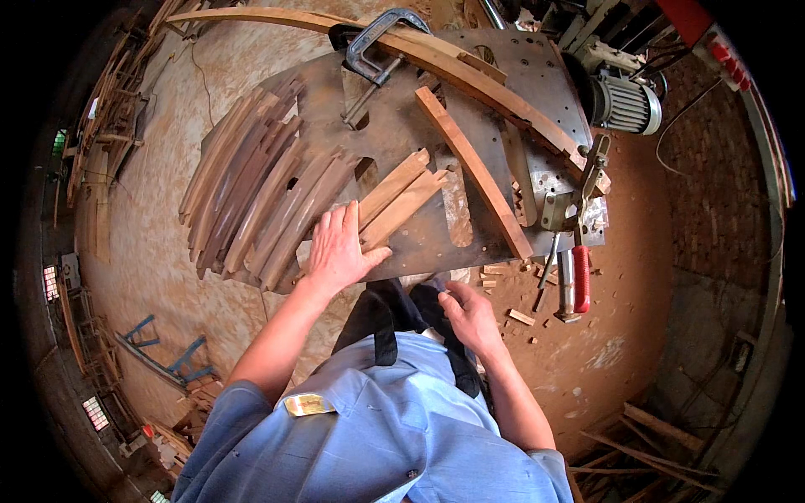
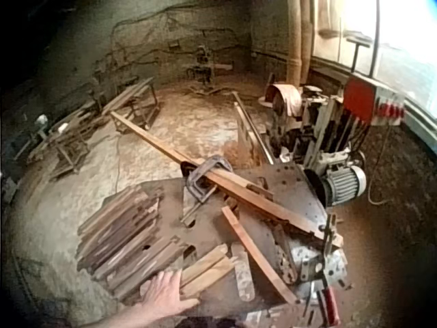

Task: The person operates a band saw to cut thin wooden strips, then walks to a nearby table to inspect and sort the cut pieces. They return to the saw and continue cutting additional strips, stacking the finished pieces on the machine table.

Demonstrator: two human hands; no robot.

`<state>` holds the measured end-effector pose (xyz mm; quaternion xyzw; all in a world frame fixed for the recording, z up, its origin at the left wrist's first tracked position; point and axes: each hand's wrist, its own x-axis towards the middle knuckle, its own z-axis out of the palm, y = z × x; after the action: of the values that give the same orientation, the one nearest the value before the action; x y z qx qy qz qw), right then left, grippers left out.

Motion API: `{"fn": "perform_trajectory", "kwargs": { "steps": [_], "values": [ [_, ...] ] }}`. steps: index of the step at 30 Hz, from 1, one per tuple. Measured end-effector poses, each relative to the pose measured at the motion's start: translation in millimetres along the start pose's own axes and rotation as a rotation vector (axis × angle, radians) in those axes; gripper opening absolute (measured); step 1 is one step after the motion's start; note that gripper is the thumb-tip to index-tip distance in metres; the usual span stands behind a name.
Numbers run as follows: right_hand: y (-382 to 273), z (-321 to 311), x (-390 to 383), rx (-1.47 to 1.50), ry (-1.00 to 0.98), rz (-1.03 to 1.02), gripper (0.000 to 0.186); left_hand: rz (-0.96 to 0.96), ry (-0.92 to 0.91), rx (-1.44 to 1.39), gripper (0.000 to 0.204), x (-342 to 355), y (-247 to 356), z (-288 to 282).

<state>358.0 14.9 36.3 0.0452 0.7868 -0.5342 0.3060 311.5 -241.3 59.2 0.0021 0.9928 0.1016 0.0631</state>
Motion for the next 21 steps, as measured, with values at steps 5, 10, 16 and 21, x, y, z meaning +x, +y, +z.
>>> {"fn": "perform_trajectory", "kwargs": {
  "steps": [5,10,16,21],
  "values": [
    [2.4,-3.9,1.8,0.015,-0.012,-0.002,0.039,-0.008,-0.009,0.053,0.079,-12.5,9.4,13.8],
    [4.3,-6.5,4.0,0.049,-0.013,0.028,0.039,-0.002,-0.006,0.039,0.078,-13.7,11.0,14.6],
    [8.6,-2.9,5.7,-0.011,-0.036,0.016,0.04,-0.003,0.005,0.008,0.078,-14.8,4.1,21.9],
    [3.9,7.5,5.0,-0.008,-0.091,0.027,0.04,-0.036,0.007,0.085,0.075,-18.6,2.1,28.5]
  ]
}}
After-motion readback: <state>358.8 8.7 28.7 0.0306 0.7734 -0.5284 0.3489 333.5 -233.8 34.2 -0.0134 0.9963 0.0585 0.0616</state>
